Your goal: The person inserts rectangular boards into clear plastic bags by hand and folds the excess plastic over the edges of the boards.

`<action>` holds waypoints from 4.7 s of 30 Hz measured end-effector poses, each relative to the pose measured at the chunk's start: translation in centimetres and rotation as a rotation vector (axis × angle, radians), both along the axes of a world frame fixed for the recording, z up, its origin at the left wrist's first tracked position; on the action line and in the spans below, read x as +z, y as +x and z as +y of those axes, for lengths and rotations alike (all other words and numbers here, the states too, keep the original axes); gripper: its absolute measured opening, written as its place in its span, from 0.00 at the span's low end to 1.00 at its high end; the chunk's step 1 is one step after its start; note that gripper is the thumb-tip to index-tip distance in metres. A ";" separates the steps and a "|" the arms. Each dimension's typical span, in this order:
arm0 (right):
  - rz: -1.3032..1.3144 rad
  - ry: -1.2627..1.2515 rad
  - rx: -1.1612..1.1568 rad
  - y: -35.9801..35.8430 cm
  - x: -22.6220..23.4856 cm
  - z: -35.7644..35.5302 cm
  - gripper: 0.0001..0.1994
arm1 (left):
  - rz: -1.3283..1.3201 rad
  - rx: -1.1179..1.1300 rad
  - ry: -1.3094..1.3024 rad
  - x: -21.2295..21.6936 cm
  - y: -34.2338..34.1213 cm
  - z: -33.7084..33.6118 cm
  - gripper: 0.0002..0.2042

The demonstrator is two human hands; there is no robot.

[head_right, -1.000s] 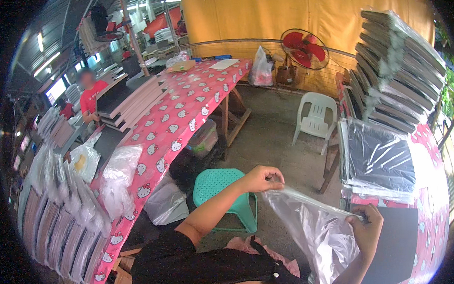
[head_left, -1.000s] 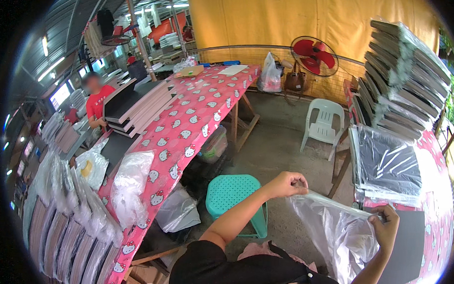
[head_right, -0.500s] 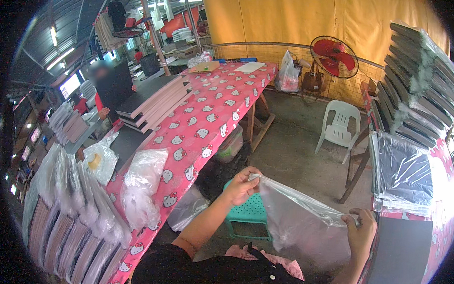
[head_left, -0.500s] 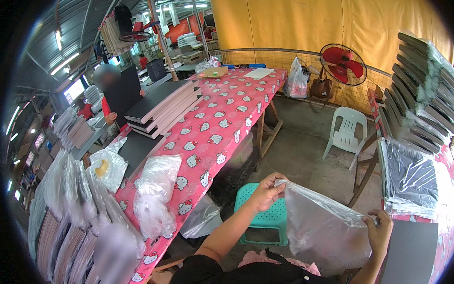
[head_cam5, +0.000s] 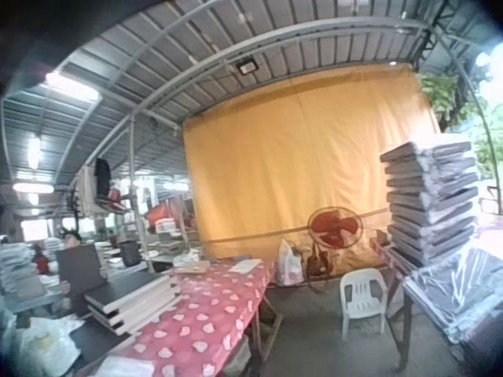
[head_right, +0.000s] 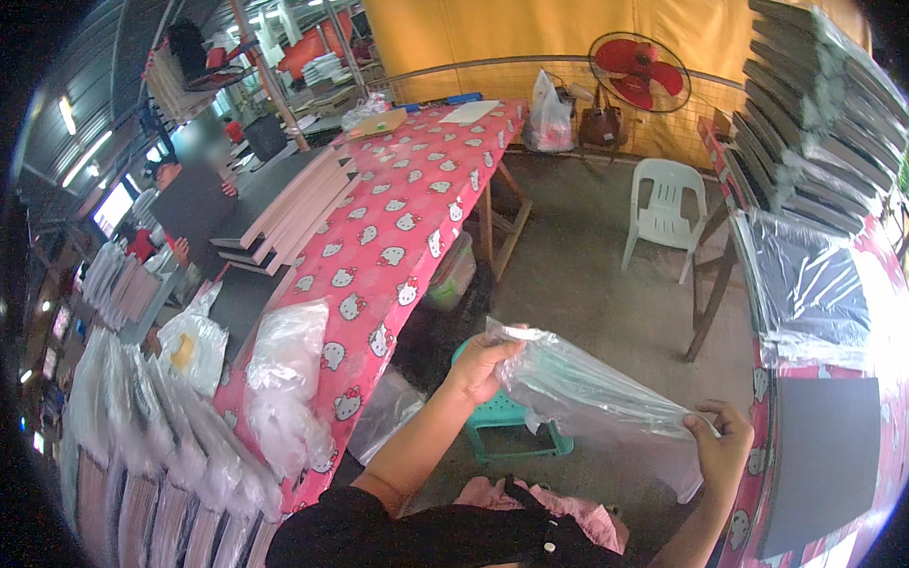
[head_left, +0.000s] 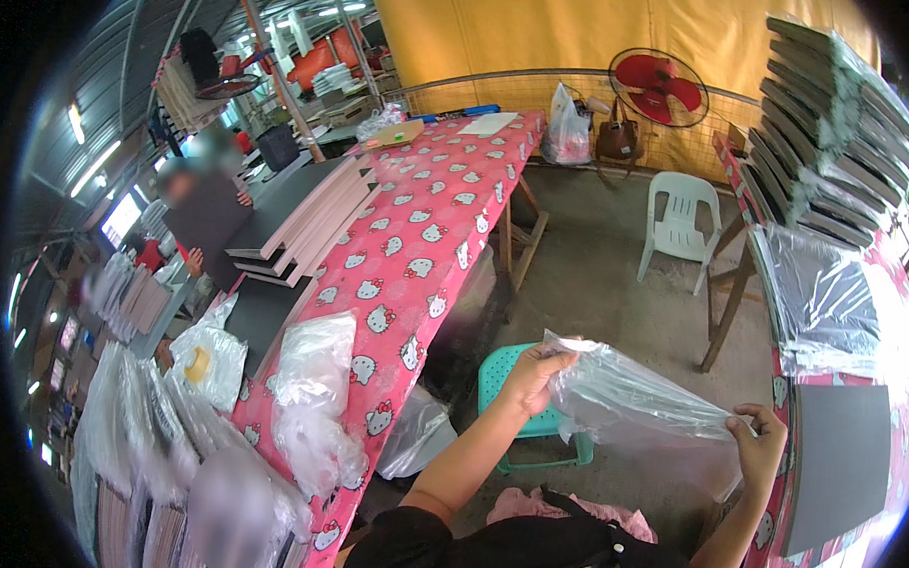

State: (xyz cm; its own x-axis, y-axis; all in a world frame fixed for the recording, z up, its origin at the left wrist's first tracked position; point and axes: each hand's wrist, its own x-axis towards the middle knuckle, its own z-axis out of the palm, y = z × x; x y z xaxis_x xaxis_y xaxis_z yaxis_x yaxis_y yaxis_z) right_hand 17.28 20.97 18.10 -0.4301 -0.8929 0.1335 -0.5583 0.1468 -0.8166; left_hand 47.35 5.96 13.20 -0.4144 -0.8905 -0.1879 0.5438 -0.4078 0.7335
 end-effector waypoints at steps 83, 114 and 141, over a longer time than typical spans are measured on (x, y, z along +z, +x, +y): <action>-0.752 -0.161 0.755 -0.2 -3.2 1.9 0.08 | -0.246 -1.015 -0.603 -2.3 -3.6 -3.4 0.13; -0.382 0.013 -0.828 -20.5 -12.6 25.2 0.10 | -0.327 -1.750 -1.245 3.5 -39.5 0.3 0.17; -0.771 -0.047 -0.911 -11.0 -15.0 21.2 0.16 | 0.177 -1.593 0.270 -7.9 -56.8 -6.0 0.18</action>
